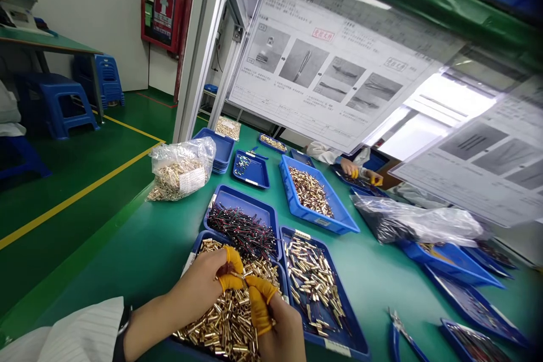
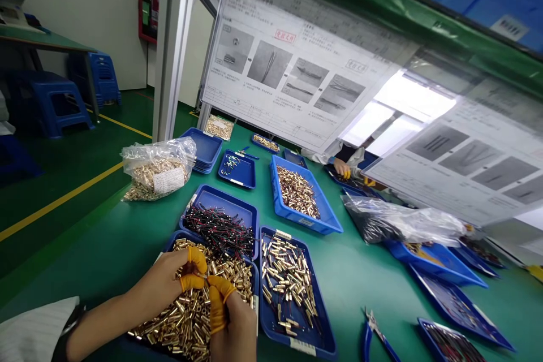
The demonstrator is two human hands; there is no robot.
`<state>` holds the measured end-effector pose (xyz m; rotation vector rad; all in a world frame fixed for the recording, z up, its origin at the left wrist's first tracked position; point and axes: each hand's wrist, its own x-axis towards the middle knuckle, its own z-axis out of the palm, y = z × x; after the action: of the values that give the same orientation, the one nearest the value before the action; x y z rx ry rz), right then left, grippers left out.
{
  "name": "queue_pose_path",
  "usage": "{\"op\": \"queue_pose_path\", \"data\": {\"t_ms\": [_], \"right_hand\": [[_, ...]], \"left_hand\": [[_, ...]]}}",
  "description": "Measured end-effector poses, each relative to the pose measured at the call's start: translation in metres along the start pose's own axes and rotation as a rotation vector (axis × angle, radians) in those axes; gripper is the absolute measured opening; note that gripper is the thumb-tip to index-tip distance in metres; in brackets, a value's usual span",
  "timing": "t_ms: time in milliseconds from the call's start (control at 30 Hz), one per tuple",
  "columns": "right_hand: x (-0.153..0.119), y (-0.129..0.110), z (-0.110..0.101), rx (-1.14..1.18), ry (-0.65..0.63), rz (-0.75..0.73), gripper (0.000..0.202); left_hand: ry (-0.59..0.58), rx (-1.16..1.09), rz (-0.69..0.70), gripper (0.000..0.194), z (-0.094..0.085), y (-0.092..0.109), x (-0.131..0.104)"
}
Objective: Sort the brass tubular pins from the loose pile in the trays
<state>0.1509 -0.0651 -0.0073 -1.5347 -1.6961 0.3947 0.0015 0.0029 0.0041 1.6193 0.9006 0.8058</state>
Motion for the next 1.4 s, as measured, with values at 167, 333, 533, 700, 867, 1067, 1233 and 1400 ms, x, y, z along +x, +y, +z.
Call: {"op": "queue_pose_path", "data": {"t_ms": [167,333,533,700,867,1067,1233,1400], "right_hand": [[0.001,0.002,-0.003,0.010,-0.028,0.017,0.021],[0.000,-0.003,0.001,0.157,0.048,0.128,0.020],[-0.009,0.007,0.015,0.188,0.109,0.174,0.023],[-0.017,0.021,0.017,0.100,0.059,0.197,0.013],[-0.009,0.003,0.016,0.750,0.053,0.432,0.032],[0.003,-0.002,0.015,1.354,-0.200,0.619,0.035],[0.003,-0.017,0.008,1.388,-0.182,0.675,0.036],[0.003,-0.023,0.007,1.329,-0.190,0.698,0.036]], "left_hand": [[-0.001,0.024,0.009,0.025,0.002,-0.005,0.001],[-0.047,0.151,0.069,0.021,0.000,-0.005,0.000],[-0.222,0.364,0.268,0.017,-0.003,-0.005,-0.004],[-0.227,0.403,0.218,0.022,-0.003,-0.006,-0.005],[-0.150,0.265,0.122,0.015,-0.005,-0.001,-0.003],[-0.092,0.113,0.094,0.011,-0.006,-0.003,-0.004],[-0.090,0.112,0.107,0.012,-0.006,-0.003,-0.004],[-0.135,0.132,0.153,0.014,-0.008,-0.003,-0.005]]}}
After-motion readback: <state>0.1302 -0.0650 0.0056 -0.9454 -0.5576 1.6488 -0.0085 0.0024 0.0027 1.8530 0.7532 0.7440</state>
